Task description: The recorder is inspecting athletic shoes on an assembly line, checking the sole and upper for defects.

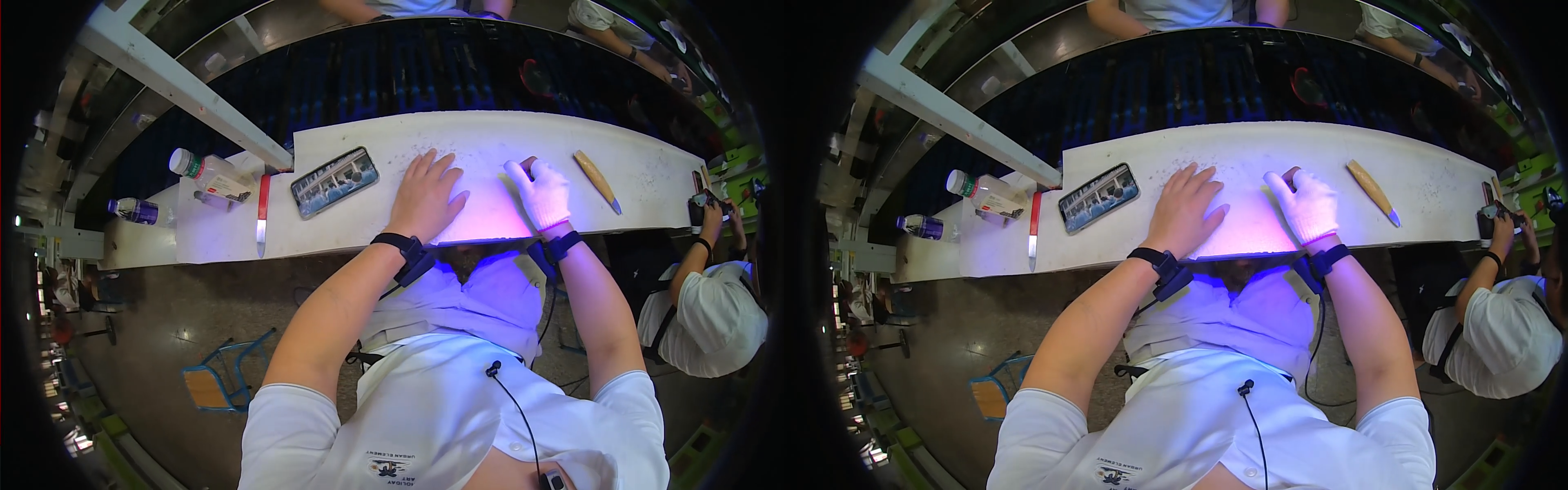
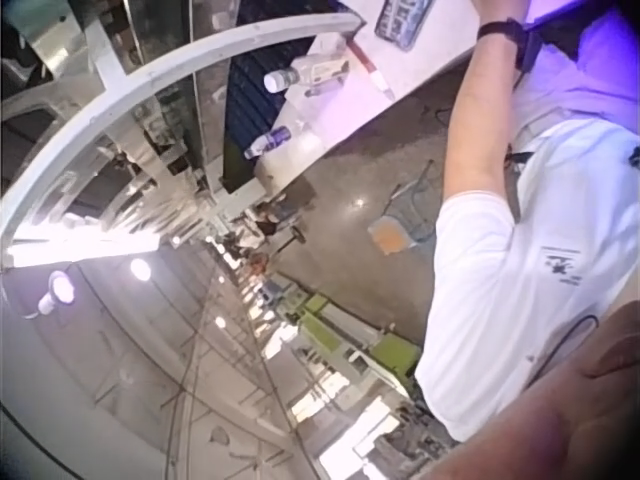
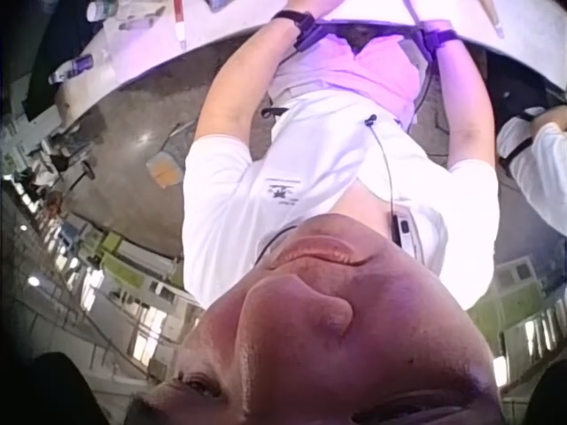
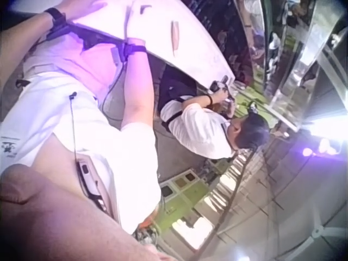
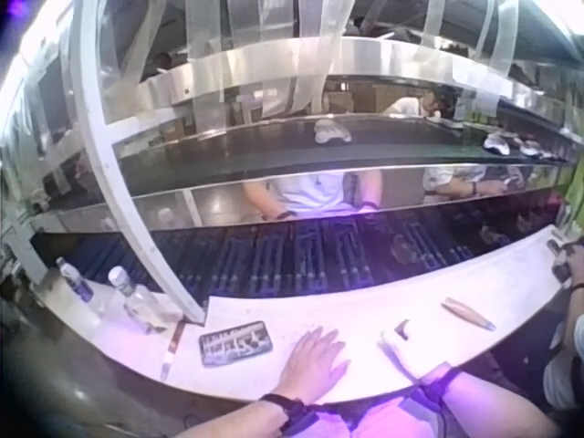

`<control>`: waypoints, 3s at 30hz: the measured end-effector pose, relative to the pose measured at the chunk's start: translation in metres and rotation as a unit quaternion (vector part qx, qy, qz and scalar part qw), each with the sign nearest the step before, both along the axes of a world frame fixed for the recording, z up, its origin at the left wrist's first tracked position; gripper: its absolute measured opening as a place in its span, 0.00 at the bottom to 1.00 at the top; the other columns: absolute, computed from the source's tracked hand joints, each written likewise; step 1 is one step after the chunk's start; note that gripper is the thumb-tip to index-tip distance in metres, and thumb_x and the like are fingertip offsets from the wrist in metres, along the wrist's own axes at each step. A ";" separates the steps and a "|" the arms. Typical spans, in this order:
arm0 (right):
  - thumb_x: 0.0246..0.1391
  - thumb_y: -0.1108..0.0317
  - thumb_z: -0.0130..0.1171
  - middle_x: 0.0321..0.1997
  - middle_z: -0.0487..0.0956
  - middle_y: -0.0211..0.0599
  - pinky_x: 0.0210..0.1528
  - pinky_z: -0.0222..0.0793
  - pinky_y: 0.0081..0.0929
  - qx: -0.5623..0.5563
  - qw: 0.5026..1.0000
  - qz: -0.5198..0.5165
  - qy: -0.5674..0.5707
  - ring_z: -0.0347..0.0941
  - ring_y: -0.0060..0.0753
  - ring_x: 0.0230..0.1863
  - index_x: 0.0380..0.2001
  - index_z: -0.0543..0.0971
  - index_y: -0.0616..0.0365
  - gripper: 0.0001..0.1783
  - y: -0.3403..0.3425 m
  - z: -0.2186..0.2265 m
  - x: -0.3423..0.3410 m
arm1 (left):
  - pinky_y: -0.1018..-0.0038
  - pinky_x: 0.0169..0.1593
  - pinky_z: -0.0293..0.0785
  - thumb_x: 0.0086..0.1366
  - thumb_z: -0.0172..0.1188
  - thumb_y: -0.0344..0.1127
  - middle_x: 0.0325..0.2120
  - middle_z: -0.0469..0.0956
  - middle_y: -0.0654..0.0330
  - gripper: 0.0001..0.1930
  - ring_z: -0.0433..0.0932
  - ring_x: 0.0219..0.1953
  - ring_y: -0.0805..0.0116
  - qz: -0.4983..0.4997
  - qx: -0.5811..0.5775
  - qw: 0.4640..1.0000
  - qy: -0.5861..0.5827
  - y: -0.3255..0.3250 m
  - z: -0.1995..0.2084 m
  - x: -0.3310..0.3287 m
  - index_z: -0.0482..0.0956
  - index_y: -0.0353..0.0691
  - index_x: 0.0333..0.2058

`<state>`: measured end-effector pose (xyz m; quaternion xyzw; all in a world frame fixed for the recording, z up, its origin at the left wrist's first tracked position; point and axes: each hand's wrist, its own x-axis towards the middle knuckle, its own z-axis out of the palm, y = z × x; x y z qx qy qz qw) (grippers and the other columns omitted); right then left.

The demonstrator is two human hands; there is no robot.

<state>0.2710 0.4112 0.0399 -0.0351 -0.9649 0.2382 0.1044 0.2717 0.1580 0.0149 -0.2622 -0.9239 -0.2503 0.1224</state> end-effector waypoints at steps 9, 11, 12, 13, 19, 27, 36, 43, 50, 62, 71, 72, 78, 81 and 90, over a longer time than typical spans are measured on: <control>0.64 0.50 0.65 0.20 0.75 0.51 0.27 0.69 0.39 -0.196 0.975 0.108 0.011 0.74 0.48 0.20 0.27 0.86 0.59 0.22 0.016 0.002 0.002 | 0.52 0.71 0.66 0.68 0.68 0.44 0.61 0.77 0.47 0.23 0.71 0.67 0.43 0.022 0.024 0.999 -0.001 0.003 0.008 0.001 0.79 0.35 0.55; 0.64 0.50 0.65 0.20 0.76 0.50 0.27 0.69 0.39 -0.207 0.972 0.113 0.015 0.75 0.49 0.20 0.27 0.86 0.58 0.22 0.018 0.002 0.003 | 0.53 0.70 0.67 0.68 0.68 0.43 0.60 0.77 0.48 0.22 0.72 0.66 0.44 0.020 0.011 1.000 0.002 0.004 0.010 0.001 0.80 0.35 0.54; 0.64 0.50 0.65 0.20 0.76 0.50 0.28 0.70 0.39 -0.225 0.968 0.108 0.004 0.75 0.49 0.21 0.27 0.86 0.58 0.21 0.019 0.002 0.003 | 0.53 0.68 0.69 0.68 0.68 0.43 0.59 0.78 0.48 0.21 0.73 0.64 0.44 0.017 0.003 1.000 0.004 0.005 0.011 0.001 0.80 0.35 0.53; 0.63 0.50 0.65 0.21 0.78 0.51 0.29 0.71 0.40 -0.210 0.970 0.124 0.017 0.78 0.51 0.23 0.27 0.85 0.59 0.22 0.020 0.002 0.004 | 0.53 0.68 0.69 0.68 0.68 0.43 0.59 0.78 0.48 0.21 0.73 0.64 0.44 0.017 -0.001 1.000 0.003 0.006 0.012 0.001 0.80 0.35 0.53; 0.61 0.48 0.66 0.24 0.81 0.53 0.33 0.75 0.42 -0.225 0.966 0.127 -0.023 0.81 0.53 0.28 0.28 0.86 0.60 0.23 0.021 0.008 0.004 | 0.54 0.67 0.69 0.66 0.70 0.42 0.58 0.78 0.49 0.21 0.74 0.63 0.46 0.022 -0.022 0.999 0.012 0.010 0.016 0.001 0.80 0.34 0.51; 0.60 0.47 0.67 0.28 0.84 0.50 0.38 0.77 0.42 -0.228 0.969 0.091 -0.011 0.83 0.49 0.32 0.30 0.87 0.61 0.24 0.020 0.007 0.002 | 0.54 0.67 0.69 0.65 0.70 0.41 0.58 0.77 0.49 0.21 0.73 0.62 0.45 0.025 -0.023 0.999 -0.006 0.009 0.016 0.000 0.80 0.35 0.51; 0.58 0.45 0.68 0.28 0.83 0.45 0.47 0.76 0.43 -0.148 0.987 0.035 0.044 0.80 0.48 0.36 0.29 0.87 0.59 0.25 0.013 0.003 -0.001 | 0.54 0.67 0.69 0.66 0.69 0.42 0.58 0.78 0.47 0.23 0.73 0.62 0.45 0.021 -0.002 1.000 0.020 0.006 0.010 0.002 0.78 0.32 0.53; 0.62 0.39 0.62 0.34 0.86 0.51 0.51 0.77 0.44 -0.129 0.990 0.021 -0.049 0.84 0.52 0.41 0.35 0.88 0.60 0.30 0.007 0.012 0.001 | 0.54 0.67 0.69 0.66 0.69 0.42 0.56 0.79 0.45 0.23 0.74 0.61 0.44 0.025 0.015 0.999 0.036 0.004 0.006 0.006 0.78 0.31 0.53; 0.63 0.38 0.60 0.37 0.86 0.59 0.53 0.78 0.50 -0.074 0.996 0.037 -0.038 0.84 0.62 0.44 0.34 0.87 0.61 0.31 0.011 0.007 0.001 | 0.54 0.68 0.69 0.65 0.69 0.41 0.56 0.79 0.45 0.22 0.74 0.62 0.43 0.023 0.006 0.999 0.042 0.004 0.003 0.010 0.79 0.32 0.52; 0.59 0.56 0.72 0.25 0.81 0.48 0.32 0.75 0.40 -0.079 0.941 0.205 0.257 0.81 0.49 0.27 0.27 0.84 0.61 0.18 -0.007 0.157 -0.075 | 0.52 0.68 0.67 0.65 0.69 0.42 0.58 0.78 0.47 0.22 0.72 0.63 0.43 0.005 0.017 1.000 0.013 -0.001 0.006 0.007 0.80 0.32 0.52; 0.63 0.41 0.62 0.51 0.85 0.63 0.60 0.74 0.42 0.130 0.945 0.170 0.247 0.82 0.55 0.57 0.53 0.83 0.67 0.36 -0.118 0.293 -0.223 | 0.54 0.70 0.67 0.65 0.68 0.42 0.59 0.78 0.51 0.23 0.71 0.64 0.47 0.018 0.038 0.999 0.008 -0.007 0.001 0.004 0.80 0.34 0.54; 0.63 0.37 0.60 0.53 0.84 0.64 0.61 0.73 0.43 0.190 0.953 0.151 0.179 0.81 0.59 0.59 0.54 0.82 0.68 0.39 -0.126 0.290 -0.232 | 0.54 0.70 0.66 0.65 0.68 0.42 0.59 0.78 0.52 0.23 0.71 0.64 0.47 0.010 0.037 0.999 -0.008 -0.008 0.001 0.003 0.80 0.35 0.54; 0.64 0.32 0.56 0.55 0.82 0.67 0.63 0.70 0.47 0.200 0.959 0.177 0.089 0.77 0.68 0.60 0.53 0.81 0.70 0.43 -0.138 0.283 -0.251 | 0.56 0.68 0.67 0.64 0.68 0.42 0.57 0.79 0.54 0.22 0.72 0.63 0.50 0.014 0.066 0.998 -0.010 -0.010 0.004 0.001 0.81 0.36 0.53; 0.63 0.36 0.57 0.48 0.84 0.65 0.60 0.70 0.49 0.300 0.933 0.167 0.106 0.79 0.65 0.55 0.51 0.83 0.65 0.38 -0.137 0.283 -0.253 | 0.56 0.68 0.67 0.64 0.68 0.41 0.57 0.79 0.54 0.22 0.72 0.63 0.51 0.011 0.072 0.997 -0.012 -0.010 0.004 0.000 0.81 0.36 0.53; 0.55 0.45 0.71 0.36 0.86 0.50 0.49 0.76 0.47 0.369 0.898 0.073 0.226 0.83 0.55 0.43 0.33 0.89 0.57 0.23 -0.074 0.282 -0.253 | 0.57 0.69 0.67 0.63 0.70 0.39 0.58 0.79 0.54 0.21 0.72 0.63 0.51 0.009 0.076 0.997 -0.005 -0.009 -0.003 0.001 0.80 0.36 0.51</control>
